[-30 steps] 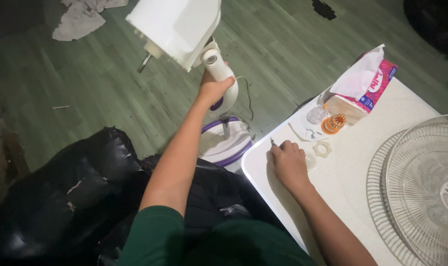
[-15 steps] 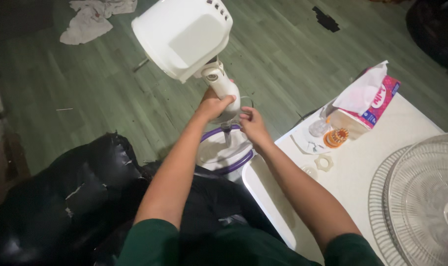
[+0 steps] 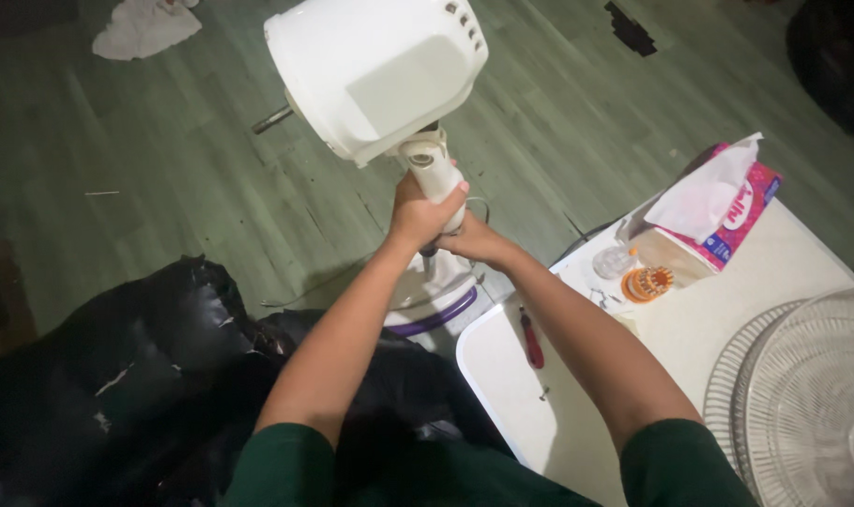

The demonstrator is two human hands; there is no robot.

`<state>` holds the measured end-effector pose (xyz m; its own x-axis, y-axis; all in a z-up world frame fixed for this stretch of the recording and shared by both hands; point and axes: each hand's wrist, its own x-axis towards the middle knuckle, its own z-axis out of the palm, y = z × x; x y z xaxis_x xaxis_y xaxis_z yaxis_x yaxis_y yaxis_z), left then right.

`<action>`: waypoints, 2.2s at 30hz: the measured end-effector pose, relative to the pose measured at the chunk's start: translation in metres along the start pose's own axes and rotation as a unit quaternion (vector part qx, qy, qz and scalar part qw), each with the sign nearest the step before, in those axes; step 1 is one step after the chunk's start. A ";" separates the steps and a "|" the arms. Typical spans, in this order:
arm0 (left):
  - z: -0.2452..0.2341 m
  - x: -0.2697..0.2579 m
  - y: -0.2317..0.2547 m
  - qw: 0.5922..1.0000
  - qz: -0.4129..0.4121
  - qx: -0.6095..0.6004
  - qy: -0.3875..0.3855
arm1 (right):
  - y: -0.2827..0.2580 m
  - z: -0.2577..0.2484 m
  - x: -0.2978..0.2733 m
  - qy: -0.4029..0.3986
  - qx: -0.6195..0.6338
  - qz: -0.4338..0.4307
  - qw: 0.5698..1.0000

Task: The person uses a screwdriver to remove screws from the rear housing of a white electric fan. They detach the housing and place it on the table, then continue to unscrew additional fasteners from the fan's motor assembly.

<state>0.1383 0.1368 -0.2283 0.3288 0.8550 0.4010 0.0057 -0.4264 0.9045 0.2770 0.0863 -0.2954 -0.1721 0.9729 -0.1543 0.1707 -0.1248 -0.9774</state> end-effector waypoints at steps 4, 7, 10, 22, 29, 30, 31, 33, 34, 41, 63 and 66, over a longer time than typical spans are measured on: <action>-0.003 0.003 0.001 1.000 0.022 0.013 0.008 | -0.014 0.011 -0.004 0.036 0.049 -0.036 0.997; -0.007 0.004 0.001 1.000 0.006 0.012 0.014 | -0.017 0.015 -0.003 0.061 0.044 -0.042 0.996; -0.009 0.001 0.005 1.000 0.000 0.002 0.017 | -0.016 0.018 -0.004 0.073 0.033 -0.042 0.996; -0.028 0.018 0.116 0.994 0.073 -0.038 0.066 | -0.079 0.013 -0.025 0.139 0.006 -0.130 0.982; -0.069 -0.021 0.212 0.991 0.092 0.017 0.091 | -0.137 0.058 -0.079 0.128 -0.047 -0.188 0.973; -0.076 -0.029 0.224 0.991 0.095 0.021 0.089 | -0.144 0.064 -0.090 0.114 -0.056 -0.196 0.972; -0.084 -0.037 0.234 0.992 0.095 0.026 0.079 | -0.149 0.069 -0.103 0.099 -0.064 -0.204 0.972; -0.098 -0.055 0.250 0.993 0.092 0.035 0.060 | -0.158 0.081 -0.130 0.072 -0.086 -0.219 0.969; -0.102 -0.064 0.257 0.992 0.104 0.034 0.061 | -0.162 0.087 -0.144 0.059 -0.099 -0.225 0.967; -0.131 -0.110 0.280 0.992 0.119 -0.018 0.029 | -0.185 0.112 -0.254 -0.018 -0.146 -0.114 0.982; -0.051 -0.260 0.250 0.920 -0.080 -0.340 -0.179 | -0.087 0.250 -0.450 0.320 -0.183 -0.077 0.927; -0.032 -0.283 0.250 0.916 -0.103 -0.343 -0.183 | -0.077 0.248 -0.471 0.373 -0.194 0.042 0.906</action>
<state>0.0165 -0.2026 -0.1116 0.6824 0.6872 0.2492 -0.4501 0.1264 0.8840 0.1041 -0.4110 -0.1835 0.5368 0.8418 0.0570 0.5056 -0.2669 -0.8205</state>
